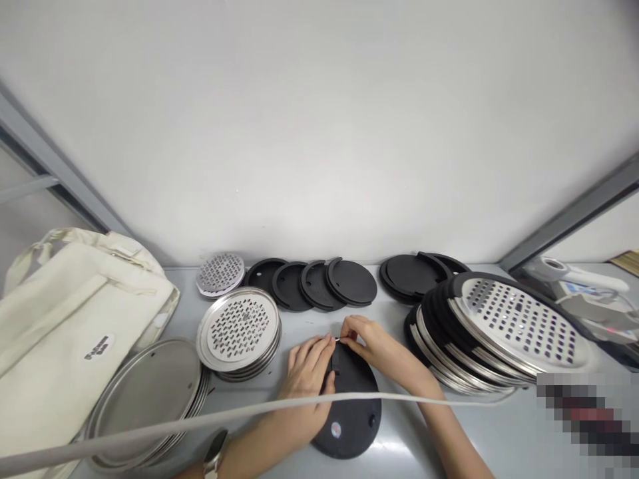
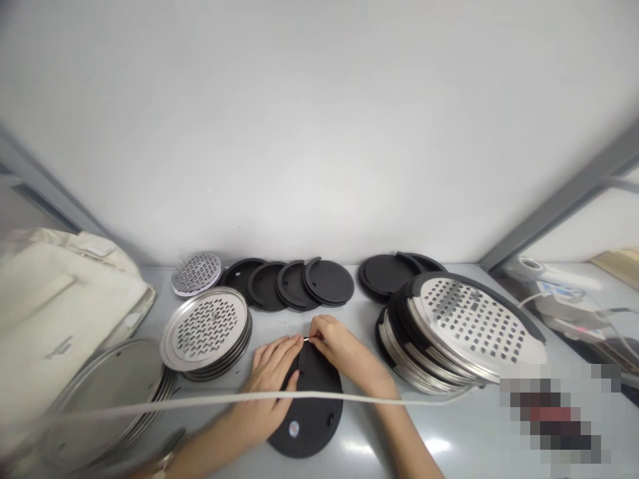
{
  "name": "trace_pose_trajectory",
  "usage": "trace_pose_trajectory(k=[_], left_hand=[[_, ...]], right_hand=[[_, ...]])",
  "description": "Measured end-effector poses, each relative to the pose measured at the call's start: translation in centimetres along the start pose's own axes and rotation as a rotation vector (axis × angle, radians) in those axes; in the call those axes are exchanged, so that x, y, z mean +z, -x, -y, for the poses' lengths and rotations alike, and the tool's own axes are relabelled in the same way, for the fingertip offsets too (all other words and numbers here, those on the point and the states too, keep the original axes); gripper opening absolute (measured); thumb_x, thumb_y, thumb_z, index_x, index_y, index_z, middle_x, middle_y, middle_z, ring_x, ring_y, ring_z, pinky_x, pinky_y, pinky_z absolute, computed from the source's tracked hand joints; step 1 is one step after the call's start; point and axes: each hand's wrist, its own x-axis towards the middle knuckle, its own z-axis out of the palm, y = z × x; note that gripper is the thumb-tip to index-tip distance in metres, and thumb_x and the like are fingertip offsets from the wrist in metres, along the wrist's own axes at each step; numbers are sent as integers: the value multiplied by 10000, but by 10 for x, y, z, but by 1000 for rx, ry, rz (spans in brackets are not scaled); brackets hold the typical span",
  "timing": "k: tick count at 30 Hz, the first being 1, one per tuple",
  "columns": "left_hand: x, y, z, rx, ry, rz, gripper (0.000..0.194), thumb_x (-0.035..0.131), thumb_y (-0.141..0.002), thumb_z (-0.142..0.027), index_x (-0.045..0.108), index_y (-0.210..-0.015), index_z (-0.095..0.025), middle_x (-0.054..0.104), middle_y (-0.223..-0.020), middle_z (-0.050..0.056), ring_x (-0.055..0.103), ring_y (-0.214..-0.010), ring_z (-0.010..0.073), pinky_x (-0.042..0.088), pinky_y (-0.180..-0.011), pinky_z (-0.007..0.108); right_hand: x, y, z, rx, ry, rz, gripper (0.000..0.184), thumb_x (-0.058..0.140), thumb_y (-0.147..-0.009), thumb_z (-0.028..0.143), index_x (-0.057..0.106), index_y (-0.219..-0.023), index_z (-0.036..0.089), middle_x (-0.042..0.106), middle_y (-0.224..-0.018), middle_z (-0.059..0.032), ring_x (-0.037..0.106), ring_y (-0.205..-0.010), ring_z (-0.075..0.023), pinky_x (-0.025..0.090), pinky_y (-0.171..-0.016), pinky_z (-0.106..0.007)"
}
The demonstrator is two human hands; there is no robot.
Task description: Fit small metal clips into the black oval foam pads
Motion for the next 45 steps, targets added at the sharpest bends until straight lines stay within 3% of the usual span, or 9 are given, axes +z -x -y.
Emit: trace_pose_trajectory(k=[9, 20, 28, 36, 45], left_hand=[[3, 2, 1, -18, -24, -4, 532, 379, -932, -211, 239, -1438, -124, 387, -1425, 147, 338, -1322, 262, 319, -1061, 453], [9, -5, 5, -90, -18, -58, 425, 406, -940, -269, 355, -1346, -155, 502, -1300, 131, 467, -1200, 247, 390, -994, 437], [17, 0, 13, -95, -63, -61, 451, 394, -943, -304, 353, -1370, -165, 475, -1337, 133, 427, -1246, 264, 378, -1011, 462], [21, 3, 15, -91, -96, -74, 475, 397, -940, -309, 340, -1391, -170, 469, -1347, 147, 426, -1253, 284, 384, -1004, 490], [21, 3, 14, -115, -58, -99, 518, 413, -926, -320, 295, -1405, -163, 455, -1357, 144, 402, -1274, 271, 375, -1021, 484]], right_hand=[[0, 1, -3, -16, -10, -29, 98, 480, -818, 92, 502, -827, 187, 539, -867, -26, 524, -826, -163, 431, -769, -283], [-1, 0, -1, -4, -72, -18, 68, 471, -849, 133, 492, -816, 188, 576, -799, -5, 554, -766, -149, 429, -722, -267], [-2, -2, -2, 5, -28, -19, 136, 458, -871, 149, 590, -890, 173, 611, -864, -43, 569, -809, -166, 446, -774, -290], [-5, -3, 4, 30, -46, -75, 107, 470, -867, 157, 574, -853, 178, 615, -840, -32, 572, -809, -166, 443, -772, -285], [-5, -1, 1, 9, -80, -34, 93, 493, -847, 156, 581, -821, 175, 615, -805, -17, 580, -775, -155, 442, -733, -269]])
